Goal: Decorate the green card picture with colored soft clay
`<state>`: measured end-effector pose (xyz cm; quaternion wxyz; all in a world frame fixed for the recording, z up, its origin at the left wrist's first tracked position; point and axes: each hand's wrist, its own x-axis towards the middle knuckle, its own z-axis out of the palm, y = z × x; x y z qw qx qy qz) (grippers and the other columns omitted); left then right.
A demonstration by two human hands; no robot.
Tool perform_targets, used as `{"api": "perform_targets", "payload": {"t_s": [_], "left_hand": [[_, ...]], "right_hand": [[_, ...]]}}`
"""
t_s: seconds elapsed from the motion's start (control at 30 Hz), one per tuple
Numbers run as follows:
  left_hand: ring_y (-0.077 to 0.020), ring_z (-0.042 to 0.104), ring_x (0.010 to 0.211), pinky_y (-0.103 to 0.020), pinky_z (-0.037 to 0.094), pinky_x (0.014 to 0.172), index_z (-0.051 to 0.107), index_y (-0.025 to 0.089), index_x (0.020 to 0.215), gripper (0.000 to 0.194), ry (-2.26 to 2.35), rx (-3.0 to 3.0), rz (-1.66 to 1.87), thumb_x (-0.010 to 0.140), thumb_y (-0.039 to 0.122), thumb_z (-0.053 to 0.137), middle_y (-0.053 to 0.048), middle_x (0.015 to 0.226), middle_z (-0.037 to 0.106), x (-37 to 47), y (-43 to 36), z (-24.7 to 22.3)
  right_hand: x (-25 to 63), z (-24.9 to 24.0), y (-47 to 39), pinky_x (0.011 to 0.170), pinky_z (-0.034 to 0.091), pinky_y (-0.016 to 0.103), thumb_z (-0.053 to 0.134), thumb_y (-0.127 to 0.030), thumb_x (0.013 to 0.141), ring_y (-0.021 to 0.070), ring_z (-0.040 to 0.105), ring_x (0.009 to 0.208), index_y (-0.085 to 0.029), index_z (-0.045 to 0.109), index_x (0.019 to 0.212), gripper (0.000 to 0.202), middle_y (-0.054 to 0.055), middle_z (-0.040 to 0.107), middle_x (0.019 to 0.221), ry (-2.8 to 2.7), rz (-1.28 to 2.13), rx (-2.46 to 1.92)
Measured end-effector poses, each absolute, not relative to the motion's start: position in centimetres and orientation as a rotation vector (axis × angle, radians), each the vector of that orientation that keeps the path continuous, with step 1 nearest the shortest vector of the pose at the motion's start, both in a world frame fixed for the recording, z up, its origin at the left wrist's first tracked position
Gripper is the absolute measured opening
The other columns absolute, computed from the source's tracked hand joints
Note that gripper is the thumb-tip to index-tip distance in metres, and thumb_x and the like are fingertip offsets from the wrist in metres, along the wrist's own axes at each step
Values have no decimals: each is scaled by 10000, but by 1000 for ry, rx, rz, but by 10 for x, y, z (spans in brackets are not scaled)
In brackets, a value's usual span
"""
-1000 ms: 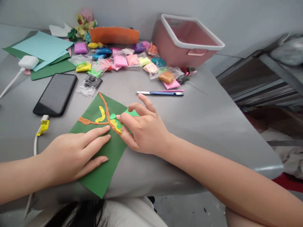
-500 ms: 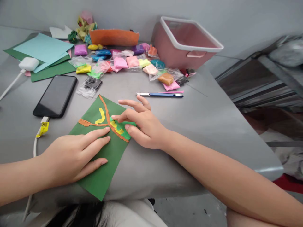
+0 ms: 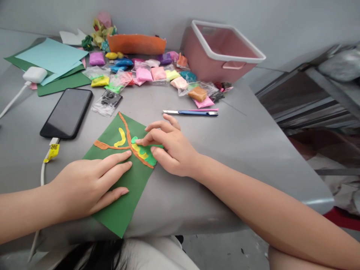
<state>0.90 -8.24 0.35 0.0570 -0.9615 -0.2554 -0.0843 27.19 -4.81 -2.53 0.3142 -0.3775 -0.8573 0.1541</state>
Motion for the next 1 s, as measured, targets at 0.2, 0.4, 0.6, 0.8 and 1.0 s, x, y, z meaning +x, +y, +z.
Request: {"api": "perform_targets", "payload": {"t_s": [0.2, 0.4, 0.6, 0.8, 1.0], "left_hand": [[-230, 765, 723, -363, 551, 473, 688, 139, 1189, 369, -767, -2913, -224, 991, 394, 509, -104, 1387, 672, 8, -83, 1], [-231, 755, 702, -371, 534, 470, 678, 148, 1189, 370, -792, -2900, -267, 1001, 395, 476, -94, 1396, 666, 8, -84, -3], [-227, 756, 684, -356, 532, 467, 688, 144, 1171, 357, -777, -2905, -267, 990, 392, 506, -94, 1383, 676, 8, -84, -1], [-246, 766, 705, -375, 556, 464, 693, 134, 1180, 366, -778, -2918, -260, 975, 397, 542, -98, 1371, 682, 9, -82, 1], [-261, 776, 740, -379, 569, 462, 694, 127, 1180, 360, -776, -2935, -251, 967, 386, 562, -106, 1378, 676, 9, -82, 2]], "right_hand": [[272, -27, -48, 1258, 239, 501, 461, -137, 838, 220, 658, 1148, -277, 652, 968, 270, -2, 789, 989, -2225, 359, -966], [270, -26, -52, 1258, 251, 506, 464, -150, 815, 237, 686, 1058, -300, 645, 945, 269, -8, 784, 907, -2255, 255, -954], [269, -21, -54, 1209, 304, 516, 465, -150, 814, 235, 694, 963, -298, 627, 941, 253, -10, 774, 884, -2271, 191, -926], [272, -19, -54, 1181, 335, 537, 471, -166, 827, 248, 686, 1093, -295, 638, 1035, 297, 23, 771, 993, -2243, 220, -930], [269, -24, -58, 1277, 132, 500, 470, -151, 833, 231, 533, 1404, -253, 587, 1104, 313, 18, 784, 1138, -2362, 294, -785]]}}
